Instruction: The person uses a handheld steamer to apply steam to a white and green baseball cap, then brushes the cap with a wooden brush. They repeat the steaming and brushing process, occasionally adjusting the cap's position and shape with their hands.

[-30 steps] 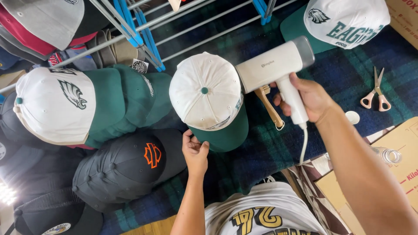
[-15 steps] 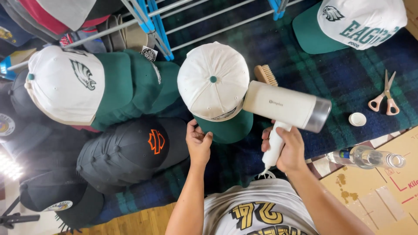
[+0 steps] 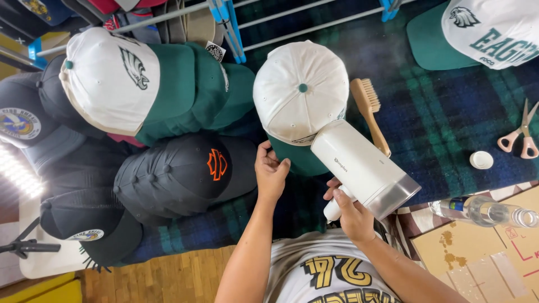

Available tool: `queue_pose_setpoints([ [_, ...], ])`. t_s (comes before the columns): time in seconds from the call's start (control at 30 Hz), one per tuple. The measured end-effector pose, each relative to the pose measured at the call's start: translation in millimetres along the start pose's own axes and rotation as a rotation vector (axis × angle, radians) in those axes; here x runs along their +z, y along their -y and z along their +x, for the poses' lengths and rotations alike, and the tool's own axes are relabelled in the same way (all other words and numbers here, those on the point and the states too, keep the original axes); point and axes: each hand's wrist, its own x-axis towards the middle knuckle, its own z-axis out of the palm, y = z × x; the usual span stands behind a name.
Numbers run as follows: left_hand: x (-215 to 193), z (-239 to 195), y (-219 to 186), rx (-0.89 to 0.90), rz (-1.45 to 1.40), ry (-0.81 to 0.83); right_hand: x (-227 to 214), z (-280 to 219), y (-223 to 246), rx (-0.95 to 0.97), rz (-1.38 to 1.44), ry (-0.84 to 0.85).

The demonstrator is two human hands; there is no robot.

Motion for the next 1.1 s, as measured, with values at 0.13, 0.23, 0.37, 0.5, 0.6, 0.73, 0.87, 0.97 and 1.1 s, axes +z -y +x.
queue_pose_setpoints([
  [0.13, 3.1, -0.8, -11.1, -0.006, -0.019, -0.005, 0.2, -11.5, -3.5, -0.11, -0.069, 0.002],
  [0.23, 3.3, -1.1, -16.7, -0.014, 0.001, 0.001, 0.4, -15.4, -3.5, -0.245, -0.195, 0.027],
  [0.37, -12.4, 0.3, 16.8, 0.01, -0.024, -0.01, -9.0, -21.0, -8.8, -0.396, -0.577, 0.119],
  [0.5, -8.5, -0.1, 4.6, -0.061, -0.327, -0.053, -17.0, -24.2, -12.9, -0.589, -1.069, 0.225],
  [0.6, -7.5, -1.0, 1.5, -0.048, -0.35, -0.071, 5.3, -18.7, 17.8, -0.46, -0.962, 0.17],
  [0.73, -6.1, 2.4, -8.3, -0.107, -0.503, -0.05, 37.6, -5.2, 62.5, -0.46, -0.958, 0.185],
  [0.87, 13.6, 2.5, -60.4, -0.369, -0.103, -0.222, 56.6, 0.5, 76.7, -0.43, -0.996, 0.219],
  [0.97, 14.0, -0.8, -70.3, -0.255, -0.088, -0.148, 66.6, 2.2, 80.5, -0.411, -1.009, 0.218],
  [1.1, 7.8, -4.1, -65.1, -0.257, -0.086, -0.155, 78.2, 4.7, 84.3, -0.413, -1.022, 0.224],
])
